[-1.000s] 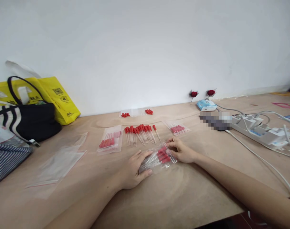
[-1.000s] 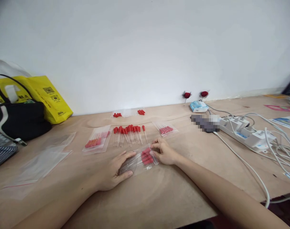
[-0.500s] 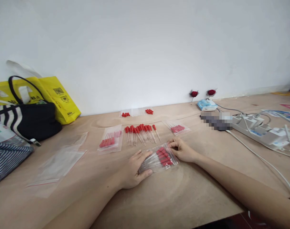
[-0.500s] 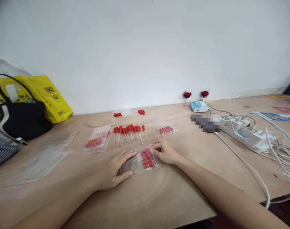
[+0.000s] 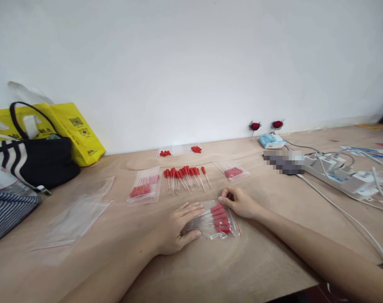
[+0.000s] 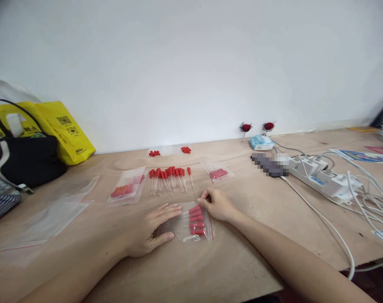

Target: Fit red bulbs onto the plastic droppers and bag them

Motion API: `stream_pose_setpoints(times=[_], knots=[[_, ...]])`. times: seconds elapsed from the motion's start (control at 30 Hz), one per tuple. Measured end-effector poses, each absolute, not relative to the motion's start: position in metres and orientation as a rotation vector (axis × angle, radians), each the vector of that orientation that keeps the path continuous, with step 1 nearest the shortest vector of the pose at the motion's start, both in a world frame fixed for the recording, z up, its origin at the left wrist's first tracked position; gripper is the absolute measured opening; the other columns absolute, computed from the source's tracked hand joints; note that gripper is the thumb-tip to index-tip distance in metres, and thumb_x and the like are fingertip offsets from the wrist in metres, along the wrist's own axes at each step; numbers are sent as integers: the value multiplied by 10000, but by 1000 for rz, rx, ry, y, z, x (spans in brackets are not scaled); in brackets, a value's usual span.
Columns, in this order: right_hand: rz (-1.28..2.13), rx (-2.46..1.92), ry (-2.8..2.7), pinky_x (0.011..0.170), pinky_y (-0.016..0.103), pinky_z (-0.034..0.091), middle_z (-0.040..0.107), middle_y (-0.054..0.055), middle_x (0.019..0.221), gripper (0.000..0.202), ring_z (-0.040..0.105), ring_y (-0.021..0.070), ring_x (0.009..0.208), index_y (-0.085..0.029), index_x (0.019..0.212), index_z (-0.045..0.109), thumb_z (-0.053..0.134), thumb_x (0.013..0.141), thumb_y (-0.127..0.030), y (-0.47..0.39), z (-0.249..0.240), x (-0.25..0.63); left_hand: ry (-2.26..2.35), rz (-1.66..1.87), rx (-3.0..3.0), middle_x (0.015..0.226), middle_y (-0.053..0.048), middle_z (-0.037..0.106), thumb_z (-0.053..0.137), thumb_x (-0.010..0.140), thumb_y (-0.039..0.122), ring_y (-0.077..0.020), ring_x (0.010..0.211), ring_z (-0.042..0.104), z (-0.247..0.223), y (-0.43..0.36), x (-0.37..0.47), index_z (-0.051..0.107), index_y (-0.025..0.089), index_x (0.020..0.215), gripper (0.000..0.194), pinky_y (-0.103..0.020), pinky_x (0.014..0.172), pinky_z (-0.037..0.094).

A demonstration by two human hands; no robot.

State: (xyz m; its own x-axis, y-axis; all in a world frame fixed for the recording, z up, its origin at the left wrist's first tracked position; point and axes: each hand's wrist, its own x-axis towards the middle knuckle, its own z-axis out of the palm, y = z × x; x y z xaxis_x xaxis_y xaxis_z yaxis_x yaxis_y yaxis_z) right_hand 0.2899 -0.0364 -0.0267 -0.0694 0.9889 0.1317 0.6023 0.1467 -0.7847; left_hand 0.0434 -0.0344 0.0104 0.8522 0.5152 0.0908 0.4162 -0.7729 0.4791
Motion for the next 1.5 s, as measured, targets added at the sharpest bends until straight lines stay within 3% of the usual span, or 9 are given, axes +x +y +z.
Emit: stream_pose_setpoints(times=[0.1,0.27,0.4,0.57,0.9,1.13,1.27,1.4,1.5], knots=[[834,-1441,-1682,516,242,338,540,-10,605,222,449,111,550,-177,681,509,526,756,-386,-37,-29,294,707,328,2557,1330,-49,420,504,809,291,-214,1251,331,9,-34,43,374,232,1280,493,-450,1060,219],[1049,-1400,-1642,503,238,344,556,-20,593,355,479,115,538,-173,917,558,630,674,-422,-43,-25,300,780,327,2523,1338,-58,405,504,808,313,-243,1251,327,4,-33,40,381,243,1275,487,-464,1032,273],[1219,-1371,-1728,507,239,343,573,-2,590,292,473,108,538,-163,648,599,639,648,-453,-47,-17,302,803,319,2521,1341,-63,401,493,815,322,-244,1258,313,1,-31,38,370,235,1279,488,-463,1027,285],[1237,-1302,-1565,446,217,307,487,-40,501,387,405,74,447,-173,607,505,585,662,-547,-45,-11,311,794,413,2542,1365,-50,363,462,836,316,-219,1266,302,0,-29,35,337,259,1289,473,-434,1035,284],[838,-1283,-1181,470,245,378,449,-54,502,409,429,100,450,-222,664,396,511,667,-614,-1,-7,344,955,699,2627,1279,-59,456,434,840,316,-228,1231,351,-3,-25,34,422,234,1195,365,-436,1017,317],[581,-1567,-1165,534,288,399,506,0,566,244,492,150,524,-220,672,408,440,761,-444,36,-12,341,1523,936,2663,1127,-77,553,447,813,382,-244,1108,474,17,8,-20,494,210,1060,304,-412,971,352],[334,-1747,-1195,619,314,369,567,81,757,162,527,206,698,-183,739,495,534,711,-337,32,-17,338,2046,689,2579,1164,-146,523,399,824,403,-299,1150,431,22,17,-73,504,148,1064,365,-447,958,331],[-45,-1864,-1531,660,299,362,590,106,931,183,546,213,817,-182,869,561,456,785,-305,22,-9,314,2383,286,2321,1273,-226,422,222,879,441,-371,1219,325,24,18,-110,443,18,1170,559,-527,940,296],[40,-1888,-1809,679,271,373,623,79,914,204,561,197,856,-199,866,599,441,803,-311,25,1,283,2533,157,2147,1293,-222,408,212,878,430,-364,1219,330,24,28,-127,402,8,1224,578,-509,935,300]])
